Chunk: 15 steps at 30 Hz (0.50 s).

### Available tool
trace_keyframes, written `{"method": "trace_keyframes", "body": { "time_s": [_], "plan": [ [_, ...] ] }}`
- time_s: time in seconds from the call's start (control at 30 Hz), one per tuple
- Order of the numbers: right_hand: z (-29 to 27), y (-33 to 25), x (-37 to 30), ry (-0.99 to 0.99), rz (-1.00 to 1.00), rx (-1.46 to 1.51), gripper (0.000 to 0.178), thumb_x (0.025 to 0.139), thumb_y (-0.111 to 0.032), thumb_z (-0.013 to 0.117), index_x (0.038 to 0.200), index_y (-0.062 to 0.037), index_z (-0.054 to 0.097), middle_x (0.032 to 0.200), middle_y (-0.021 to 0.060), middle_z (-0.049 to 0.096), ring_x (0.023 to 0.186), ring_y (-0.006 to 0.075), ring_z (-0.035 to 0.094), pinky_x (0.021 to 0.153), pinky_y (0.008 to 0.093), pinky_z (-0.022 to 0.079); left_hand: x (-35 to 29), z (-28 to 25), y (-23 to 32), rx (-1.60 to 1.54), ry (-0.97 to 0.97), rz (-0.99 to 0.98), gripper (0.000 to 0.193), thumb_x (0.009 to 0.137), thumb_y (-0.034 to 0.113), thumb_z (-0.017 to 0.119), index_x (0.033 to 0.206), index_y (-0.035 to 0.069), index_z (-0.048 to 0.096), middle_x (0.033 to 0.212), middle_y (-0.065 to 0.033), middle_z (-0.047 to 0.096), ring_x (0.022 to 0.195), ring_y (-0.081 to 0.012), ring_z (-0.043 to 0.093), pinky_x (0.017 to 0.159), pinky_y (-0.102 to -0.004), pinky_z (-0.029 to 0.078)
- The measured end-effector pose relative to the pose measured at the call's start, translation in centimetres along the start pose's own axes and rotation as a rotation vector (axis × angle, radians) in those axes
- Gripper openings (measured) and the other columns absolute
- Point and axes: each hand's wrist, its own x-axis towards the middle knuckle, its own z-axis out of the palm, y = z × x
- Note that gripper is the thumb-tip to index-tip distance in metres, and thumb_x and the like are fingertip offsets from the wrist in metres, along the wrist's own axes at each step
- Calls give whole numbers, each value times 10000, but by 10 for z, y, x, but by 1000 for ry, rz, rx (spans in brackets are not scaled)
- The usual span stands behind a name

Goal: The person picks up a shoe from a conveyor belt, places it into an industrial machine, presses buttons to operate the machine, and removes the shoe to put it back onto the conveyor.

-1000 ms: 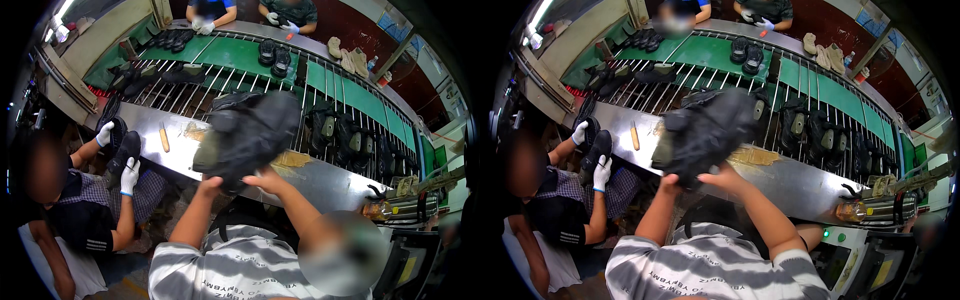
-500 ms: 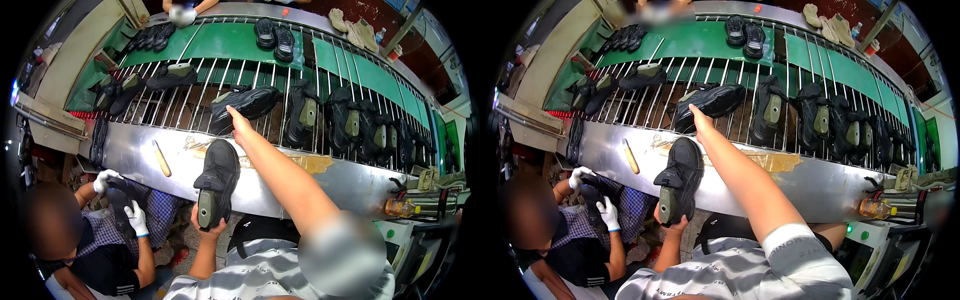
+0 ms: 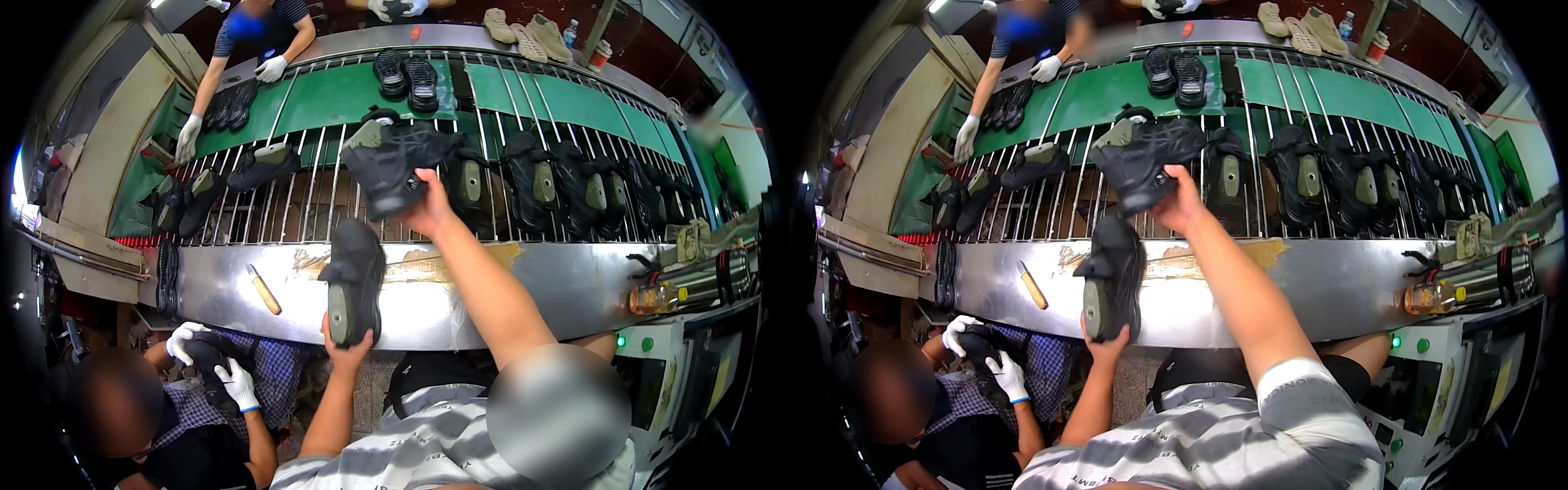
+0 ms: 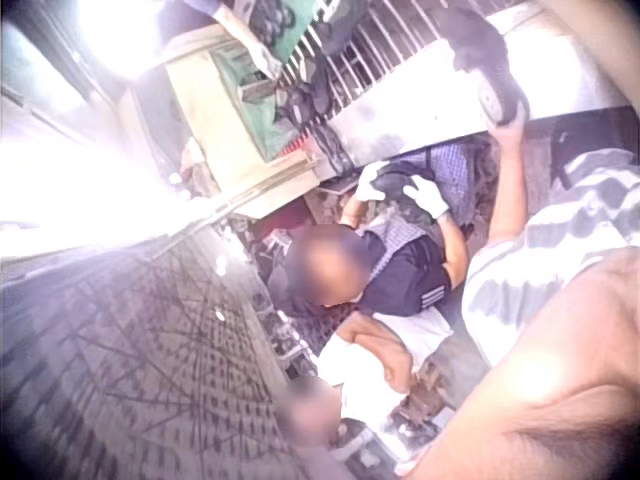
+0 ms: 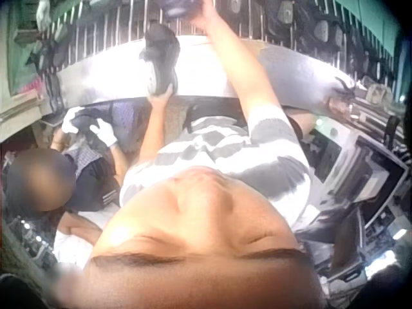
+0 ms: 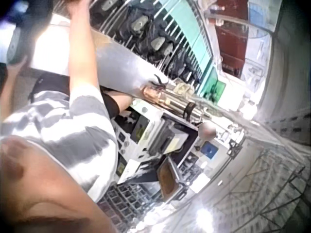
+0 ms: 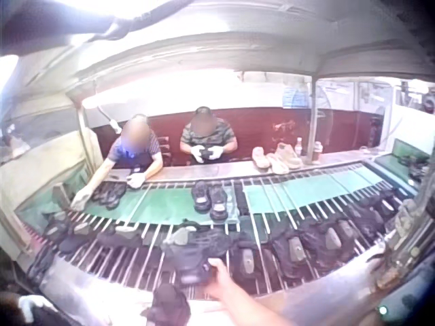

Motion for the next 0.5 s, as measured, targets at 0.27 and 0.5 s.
{"method": "trace_keyframes", "body": {
  "time_s": [0.27,0.5],
  "plan": [
    [-86,-61,-296,-248,-495,-362,725,598,-195,593,1275,54,518,1195,180,630,1067,319,624,976,413,494,144,131,31,86,-64,20,819,683,263,837,1358,48,427,1156,-184,619,1049,-283,608,923,-371,464],
    [-176,-14,-620,356,-1149,-201,770,560,-178,575,1288,64,502,1196,189,627,1065,336,621,975,409,498,179,210,18,473,-158,59,854,632,350,880,1270,4,431,1191,-201,564,1088,-346,566,955,-434,442]
  ]
}}
